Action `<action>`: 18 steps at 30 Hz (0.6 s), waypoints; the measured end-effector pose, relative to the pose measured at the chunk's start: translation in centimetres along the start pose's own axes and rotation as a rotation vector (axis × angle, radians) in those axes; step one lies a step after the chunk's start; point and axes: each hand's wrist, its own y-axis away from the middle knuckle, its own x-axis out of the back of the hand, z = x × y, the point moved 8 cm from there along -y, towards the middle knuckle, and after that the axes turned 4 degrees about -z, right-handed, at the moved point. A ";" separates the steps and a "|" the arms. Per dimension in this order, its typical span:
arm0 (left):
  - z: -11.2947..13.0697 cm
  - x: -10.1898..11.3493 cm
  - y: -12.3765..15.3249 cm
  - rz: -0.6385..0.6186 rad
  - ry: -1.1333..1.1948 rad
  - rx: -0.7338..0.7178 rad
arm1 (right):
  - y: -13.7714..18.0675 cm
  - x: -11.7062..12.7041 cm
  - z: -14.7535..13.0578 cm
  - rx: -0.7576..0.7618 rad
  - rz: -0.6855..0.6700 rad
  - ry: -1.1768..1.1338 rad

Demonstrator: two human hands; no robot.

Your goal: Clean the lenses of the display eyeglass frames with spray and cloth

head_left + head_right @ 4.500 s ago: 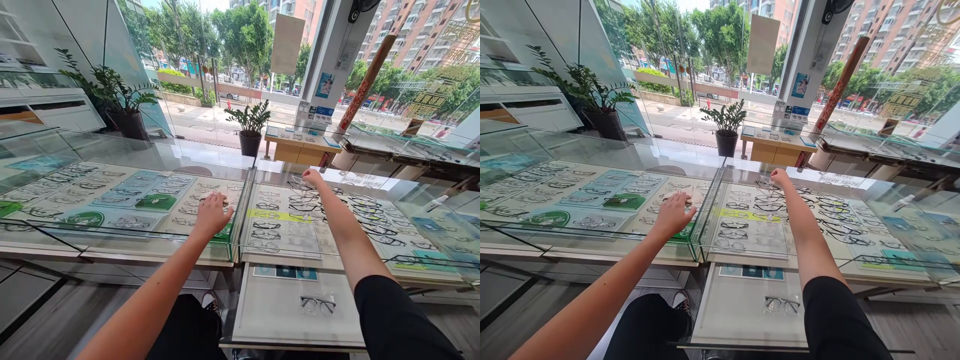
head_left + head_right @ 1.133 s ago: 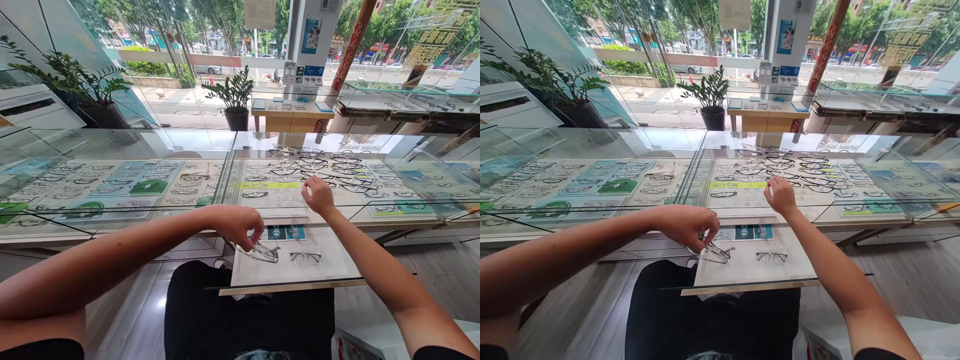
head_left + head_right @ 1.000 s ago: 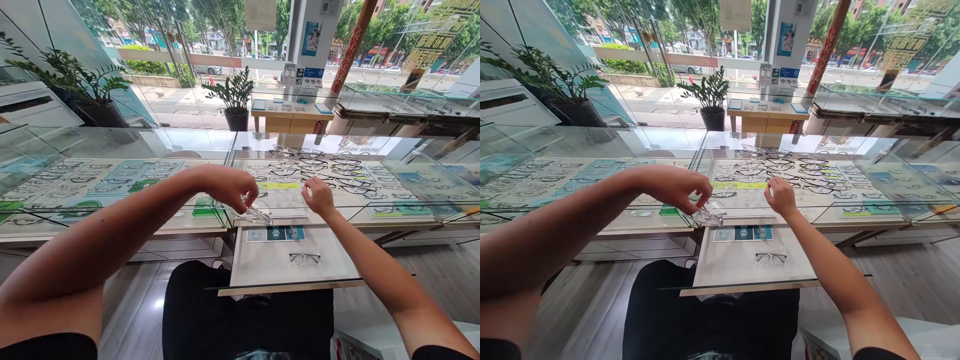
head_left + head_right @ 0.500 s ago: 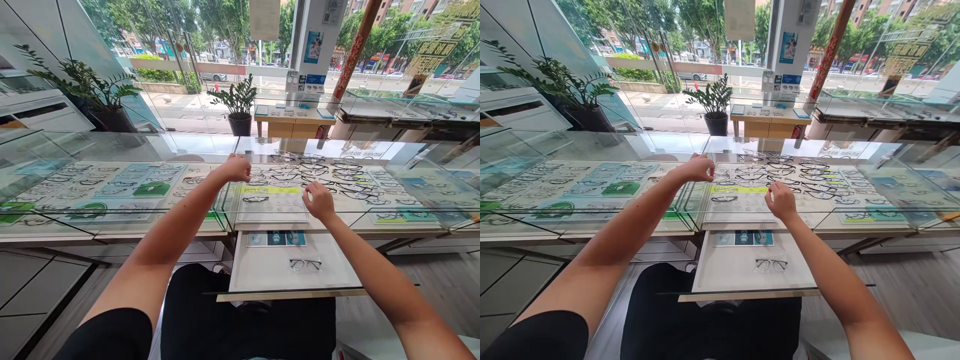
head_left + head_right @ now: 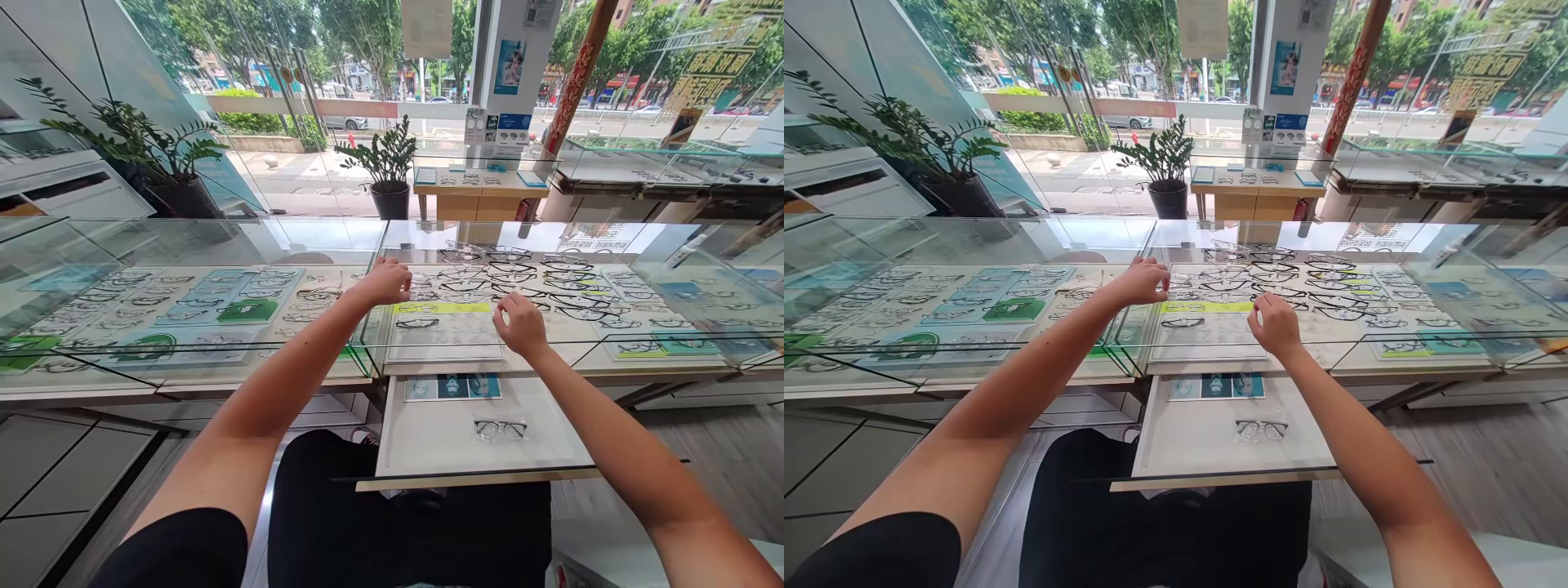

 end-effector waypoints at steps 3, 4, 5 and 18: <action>-0.1 0.0 0.1 -0.008 -0.002 0.009 | 0.0 0.0 0.0 -0.006 -0.011 -0.004; -0.1 0.1 0.2 -0.009 -0.002 0.013 | 0.0 0.0 0.0 -0.008 -0.015 -0.004; -0.1 0.3 0.3 -0.009 -0.003 0.018 | 0.0 0.0 -0.1 -0.010 -0.018 -0.003; 17.4 -7.9 9.8 -0.502 0.312 -0.351 | 0.2 0.6 -0.5 0.060 0.057 0.016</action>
